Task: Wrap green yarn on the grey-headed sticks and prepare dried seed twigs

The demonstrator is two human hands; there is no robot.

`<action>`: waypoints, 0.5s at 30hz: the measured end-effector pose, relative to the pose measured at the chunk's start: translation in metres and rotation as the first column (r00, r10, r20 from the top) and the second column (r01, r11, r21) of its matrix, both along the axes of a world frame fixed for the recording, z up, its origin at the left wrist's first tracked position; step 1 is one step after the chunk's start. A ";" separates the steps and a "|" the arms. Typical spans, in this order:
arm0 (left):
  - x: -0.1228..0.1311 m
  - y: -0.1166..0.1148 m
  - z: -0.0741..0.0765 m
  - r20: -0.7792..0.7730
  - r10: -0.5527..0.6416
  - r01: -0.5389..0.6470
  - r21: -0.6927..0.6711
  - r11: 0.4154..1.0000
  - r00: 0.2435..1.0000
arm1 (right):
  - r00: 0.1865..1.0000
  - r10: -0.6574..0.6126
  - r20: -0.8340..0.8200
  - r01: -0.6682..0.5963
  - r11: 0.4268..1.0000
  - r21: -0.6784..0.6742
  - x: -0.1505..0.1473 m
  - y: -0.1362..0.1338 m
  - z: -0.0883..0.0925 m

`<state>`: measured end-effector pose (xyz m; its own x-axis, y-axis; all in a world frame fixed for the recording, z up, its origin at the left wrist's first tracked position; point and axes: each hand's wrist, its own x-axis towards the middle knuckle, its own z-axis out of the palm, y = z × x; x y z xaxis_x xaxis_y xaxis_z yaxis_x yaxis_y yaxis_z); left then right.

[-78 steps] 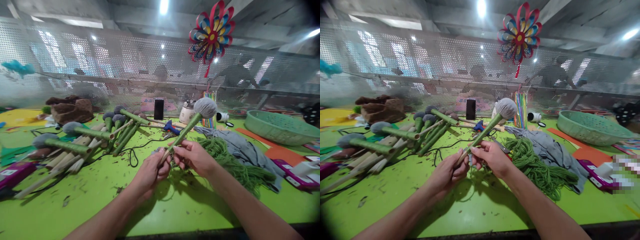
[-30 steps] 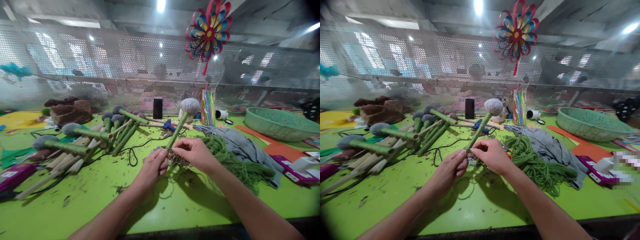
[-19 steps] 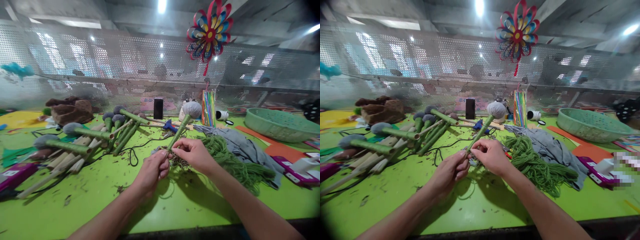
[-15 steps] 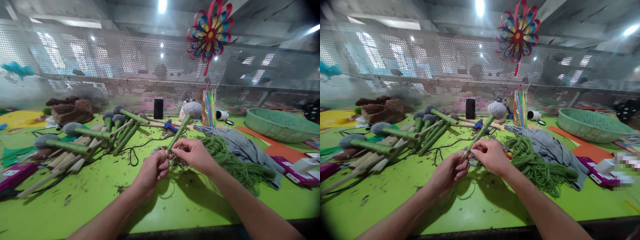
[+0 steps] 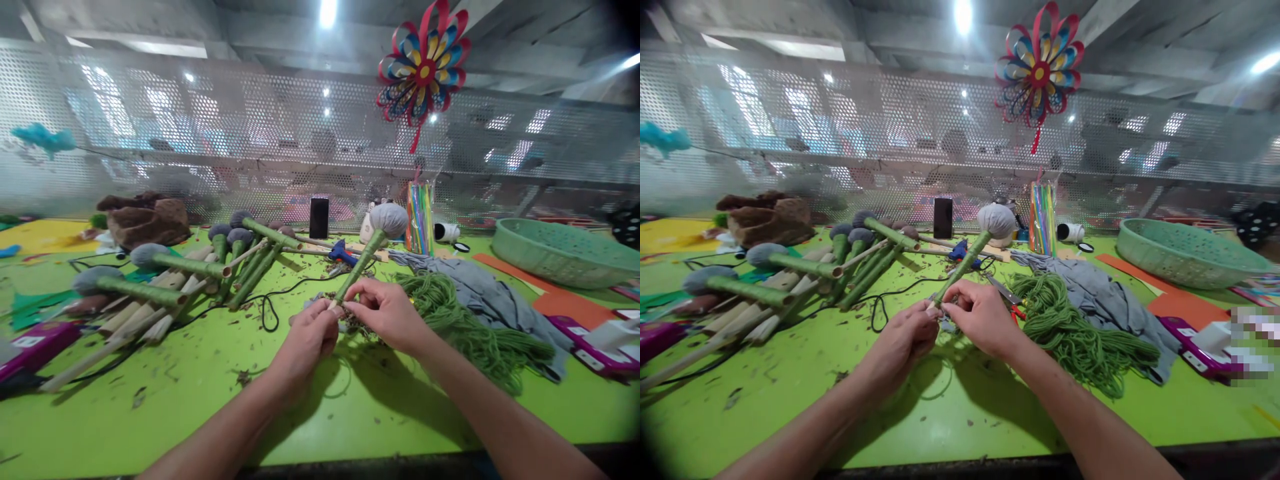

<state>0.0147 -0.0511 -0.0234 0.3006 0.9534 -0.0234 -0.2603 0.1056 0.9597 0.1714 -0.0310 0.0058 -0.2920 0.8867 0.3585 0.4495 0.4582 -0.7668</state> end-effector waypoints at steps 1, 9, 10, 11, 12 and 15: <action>0.000 0.000 0.001 -0.016 0.005 -0.005 0.011 1.000 1.000 | 1.000 0.005 0.002 -0.005 1.000 -0.006 0.000 0.000 0.000; 0.000 0.002 0.000 -0.079 0.016 -0.013 0.037 0.999 0.997 | 1.000 0.007 -0.028 -0.009 0.998 -0.055 0.000 0.000 0.000; 0.000 0.002 0.000 -0.077 0.019 -0.016 0.035 0.999 0.997 | 1.000 0.008 -0.029 -0.010 0.998 -0.056 0.001 -0.001 0.000; 0.000 0.002 0.001 -0.074 0.023 -0.021 0.035 0.999 0.997 | 1.000 0.009 -0.029 -0.011 0.998 -0.059 0.001 -0.001 0.000; 0.000 0.002 0.001 -0.072 0.028 -0.026 0.035 0.999 0.997 | 1.000 0.009 -0.028 -0.011 0.998 -0.062 0.001 -0.001 0.001; 0.000 0.002 0.001 -0.064 0.027 -0.025 0.031 0.999 0.998 | 1.000 0.016 -0.026 -0.018 0.997 -0.069 0.001 -0.001 0.002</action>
